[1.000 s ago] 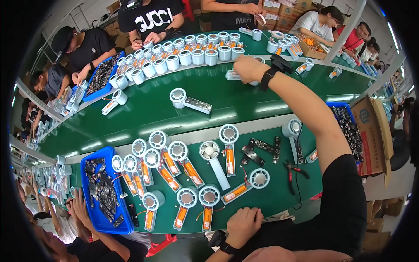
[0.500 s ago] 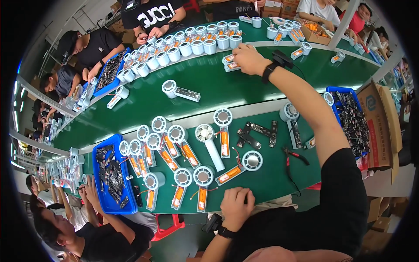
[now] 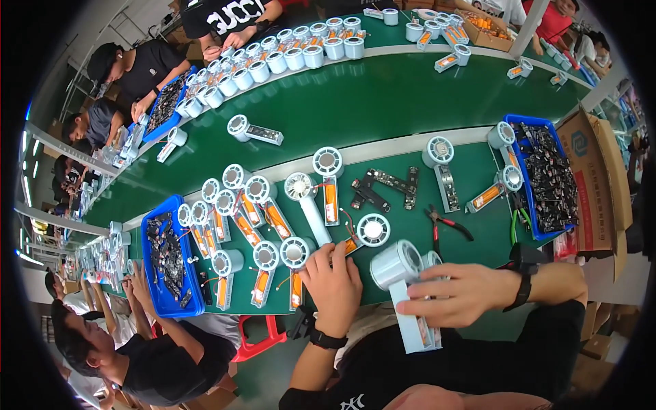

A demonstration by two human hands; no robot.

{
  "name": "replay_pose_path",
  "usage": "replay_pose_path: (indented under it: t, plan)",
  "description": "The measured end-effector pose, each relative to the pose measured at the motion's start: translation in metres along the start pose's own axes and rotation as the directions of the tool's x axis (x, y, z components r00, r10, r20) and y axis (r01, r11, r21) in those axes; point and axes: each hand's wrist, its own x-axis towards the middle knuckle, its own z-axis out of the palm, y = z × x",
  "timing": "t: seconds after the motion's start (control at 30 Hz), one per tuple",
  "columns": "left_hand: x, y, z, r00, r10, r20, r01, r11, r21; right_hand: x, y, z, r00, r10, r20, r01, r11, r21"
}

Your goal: The person picks up a roll of tape, peels off a piece, and applies it to a circuit board. They then place the circuit board into a handheld fan housing and press the wires into position.

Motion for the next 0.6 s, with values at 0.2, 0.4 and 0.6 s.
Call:
replay_pose_path:
  t: [0.2,0.4,0.6]
  plan:
    - [0.002,0.009,0.002,0.994,-0.036,0.104,0.05,0.99,-0.135,-0.019,-0.008,0.027,0.977,-0.056,0.204,0.082,0.989,-0.125]
    - [-0.01,0.009,0.008,0.999,-0.008,-0.054,-0.002,0.981,-0.194,-0.006,0.005,0.043,0.932,0.155,0.328,-0.04,0.942,-0.333]
    - [-0.048,0.021,-0.003,0.965,0.233,-0.123,-0.263,0.835,-0.483,0.005,0.004,0.051,0.935,0.326,0.141,-0.307,0.942,-0.138]
